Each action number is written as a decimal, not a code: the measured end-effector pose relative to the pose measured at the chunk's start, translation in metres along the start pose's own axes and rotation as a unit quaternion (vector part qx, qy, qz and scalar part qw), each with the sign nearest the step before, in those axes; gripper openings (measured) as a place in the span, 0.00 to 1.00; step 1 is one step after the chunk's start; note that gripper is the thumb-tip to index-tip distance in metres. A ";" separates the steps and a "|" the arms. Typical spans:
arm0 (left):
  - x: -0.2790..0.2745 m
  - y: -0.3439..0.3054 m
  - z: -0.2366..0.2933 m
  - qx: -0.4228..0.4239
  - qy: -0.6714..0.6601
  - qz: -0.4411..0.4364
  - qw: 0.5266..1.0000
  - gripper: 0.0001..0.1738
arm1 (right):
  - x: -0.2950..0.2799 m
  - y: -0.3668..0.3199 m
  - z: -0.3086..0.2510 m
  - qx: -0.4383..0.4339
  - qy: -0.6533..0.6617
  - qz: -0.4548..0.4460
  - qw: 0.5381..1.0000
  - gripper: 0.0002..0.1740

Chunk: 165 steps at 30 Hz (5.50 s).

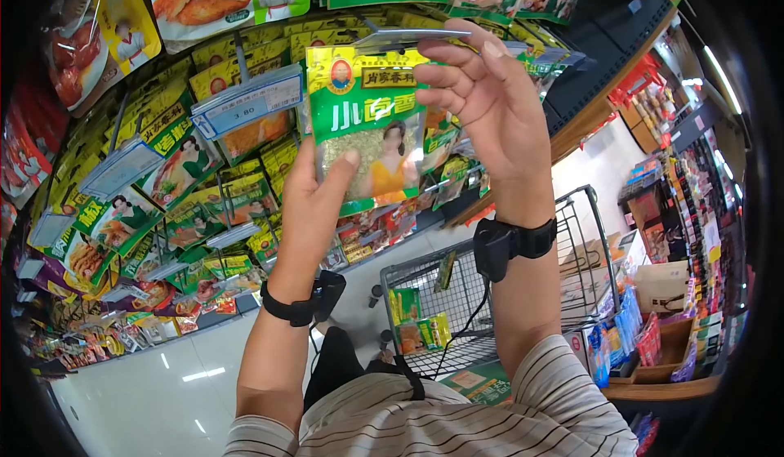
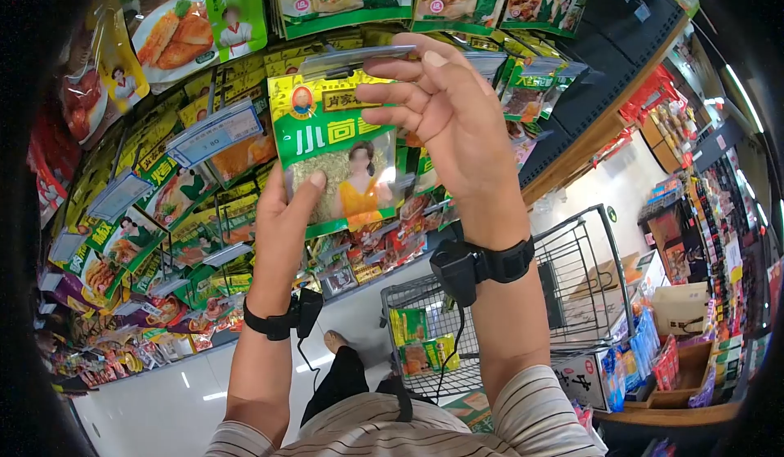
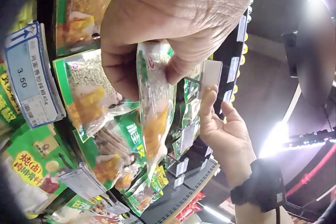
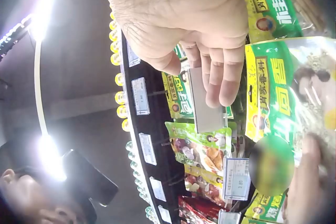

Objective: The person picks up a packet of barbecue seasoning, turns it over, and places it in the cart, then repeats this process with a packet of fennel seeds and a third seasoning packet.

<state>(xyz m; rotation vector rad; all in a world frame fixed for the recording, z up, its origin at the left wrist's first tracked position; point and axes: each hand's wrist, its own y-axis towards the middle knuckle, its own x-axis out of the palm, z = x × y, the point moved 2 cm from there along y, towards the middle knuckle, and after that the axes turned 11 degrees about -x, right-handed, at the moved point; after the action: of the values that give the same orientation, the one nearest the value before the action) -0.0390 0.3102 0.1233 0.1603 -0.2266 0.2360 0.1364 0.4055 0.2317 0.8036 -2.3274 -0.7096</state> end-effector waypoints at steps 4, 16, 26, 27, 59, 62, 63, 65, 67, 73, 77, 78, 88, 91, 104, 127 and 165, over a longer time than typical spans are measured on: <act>0.001 0.004 0.004 -0.016 -0.003 -0.002 1.000 0.21 | 0.001 -0.002 0.000 -0.001 0.007 0.002 1.000 0.22; -0.019 0.044 -0.019 0.055 0.132 0.105 0.984 0.19 | -0.003 -0.024 0.008 0.012 -0.008 0.009 1.000 0.26; -0.019 -0.055 -0.034 0.093 0.202 0.138 0.965 0.19 | -0.093 -0.180 0.006 0.102 -0.081 0.119 0.984 0.25; -0.023 -0.071 -0.051 0.089 0.245 0.116 0.959 0.18 | -0.102 -0.208 0.007 0.131 -0.093 0.163 0.973 0.24; -0.022 -0.199 -0.192 -0.487 0.324 -0.162 0.795 0.20 | -0.146 -0.595 0.243 0.547 0.110 0.569 0.604 0.17; -0.021 -0.192 -0.194 -0.488 0.328 -0.160 0.793 0.20 | -0.146 -0.605 0.259 0.546 0.109 0.600 0.575 0.17; -0.021 -0.191 -0.194 -0.489 0.329 -0.159 0.792 0.20 | -0.145 -0.607 0.261 0.546 0.110 0.597 0.577 0.18; -0.019 -0.189 -0.193 -0.493 0.331 -0.157 0.789 0.20 | -0.145 -0.611 0.266 0.546 0.111 0.592 0.582 0.19; -0.021 -0.190 -0.193 -0.497 0.333 -0.157 0.786 0.21 | -0.142 -0.605 0.261 0.548 0.099 0.599 0.575 0.19; -0.028 -0.194 -0.198 -0.509 0.330 -0.156 0.780 0.21 | -0.141 -0.600 0.260 0.559 0.100 0.613 0.550 0.13; -0.030 -0.195 -0.200 -0.510 0.330 -0.158 0.778 0.22 | -0.142 -0.603 0.260 0.540 0.094 0.623 0.558 0.12; -0.030 -0.195 -0.200 -0.511 0.330 -0.158 0.778 0.22 | -0.142 -0.602 0.260 0.540 0.089 0.624 0.558 0.12; -0.036 -0.199 -0.201 -0.514 0.324 -0.162 0.778 0.21 | -0.139 -0.613 0.267 0.505 0.078 0.637 0.577 0.09; -0.037 -0.199 -0.200 -0.513 0.321 -0.159 0.780 0.21 | -0.142 -0.617 0.274 0.432 0.105 0.686 0.575 0.08; -0.045 -0.206 -0.193 -0.517 0.313 -0.149 0.782 0.21 | -0.173 -0.600 0.270 0.225 0.164 0.704 0.654 0.10; 0.025 -0.192 -0.194 -0.156 0.335 -0.197 0.908 0.35 | -0.055 -0.402 -0.009 0.292 0.119 0.343 0.885 0.18; 0.038 -0.233 -0.091 -0.253 0.060 -0.028 0.965 0.14 | -0.002 -0.348 -0.034 0.275 -0.091 0.166 0.943 0.17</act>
<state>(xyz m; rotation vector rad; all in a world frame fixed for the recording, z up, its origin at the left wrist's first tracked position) 0.0731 0.1114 0.0141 -0.3532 -0.1562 0.1257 0.2892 0.1611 0.0340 0.5555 -2.7826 0.0250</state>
